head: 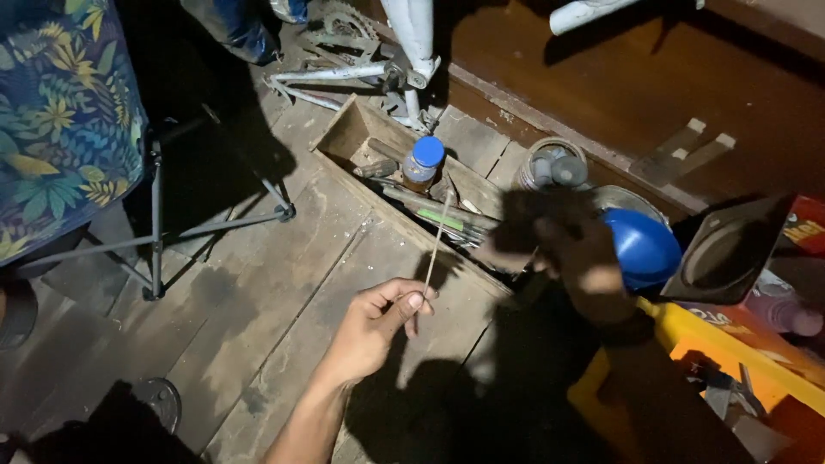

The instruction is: Cleaning a motorcycle cylinder head using a small scraper and sandpaper to remove residue and carbon buildup.

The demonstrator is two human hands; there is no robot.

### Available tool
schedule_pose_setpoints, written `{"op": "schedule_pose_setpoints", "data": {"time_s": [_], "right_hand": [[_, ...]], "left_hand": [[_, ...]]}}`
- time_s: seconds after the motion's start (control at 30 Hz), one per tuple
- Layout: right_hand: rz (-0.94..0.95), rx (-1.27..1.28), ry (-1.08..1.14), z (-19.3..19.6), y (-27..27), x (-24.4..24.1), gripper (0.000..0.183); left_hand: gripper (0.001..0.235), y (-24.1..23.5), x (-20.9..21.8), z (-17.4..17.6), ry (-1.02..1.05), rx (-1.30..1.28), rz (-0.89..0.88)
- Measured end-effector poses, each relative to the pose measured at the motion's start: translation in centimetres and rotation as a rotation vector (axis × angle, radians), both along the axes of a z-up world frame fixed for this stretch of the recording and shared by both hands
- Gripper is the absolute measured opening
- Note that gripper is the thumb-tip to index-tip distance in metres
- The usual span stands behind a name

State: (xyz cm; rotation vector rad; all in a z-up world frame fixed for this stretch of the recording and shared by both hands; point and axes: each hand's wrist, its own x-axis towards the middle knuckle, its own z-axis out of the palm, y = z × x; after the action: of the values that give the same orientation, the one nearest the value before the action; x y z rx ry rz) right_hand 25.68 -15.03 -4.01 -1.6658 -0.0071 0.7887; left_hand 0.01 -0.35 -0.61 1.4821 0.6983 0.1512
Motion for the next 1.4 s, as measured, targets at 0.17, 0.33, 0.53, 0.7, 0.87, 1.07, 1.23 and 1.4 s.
{"op": "schedule_pose_setpoints", "data": {"time_s": [0.17,0.33,0.53,0.7,0.87,1.07,1.23,1.4], "right_hand": [[0.518,-0.160,-0.240,-0.1,0.0,-1.5,0.047],[0.396,0.013,-0.096,1.4,-0.4,-2.6,0.041],[0.636,0.343,0.019,4.2,-0.3,-3.7,0.034],[0.674,0.366,-0.028,2.6,-0.4,-4.2,0.036],[0.705,0.403,-0.185,0.0,-0.4,-4.1,0.022],[0.665,0.314,-0.276,-1.8,-0.2,-4.0,0.022],[0.444,0.070,-0.291,-2.8,-0.1,-2.6,0.025],[0.292,-0.103,-0.399,-4.0,-0.1,0.6,0.035]], "left_hand": [[0.024,-0.5,0.6,-0.3,-0.199,-0.153,0.043],[0.021,-1.4,1.2,-0.4,-0.221,-0.218,0.099],[0.019,-2.0,1.9,-1.5,-0.205,-0.217,0.071],[0.014,-2.8,1.9,-0.5,-0.164,-0.079,0.020],[0.012,-2.5,2.5,-2.5,-0.100,0.178,-0.076],[0.012,-2.2,3.0,-4.7,-0.036,0.249,-0.043],[0.009,-0.3,4.9,-5.2,-0.036,0.134,-0.053],[0.006,7.5,11.0,-7.9,0.054,0.551,0.000]]}}
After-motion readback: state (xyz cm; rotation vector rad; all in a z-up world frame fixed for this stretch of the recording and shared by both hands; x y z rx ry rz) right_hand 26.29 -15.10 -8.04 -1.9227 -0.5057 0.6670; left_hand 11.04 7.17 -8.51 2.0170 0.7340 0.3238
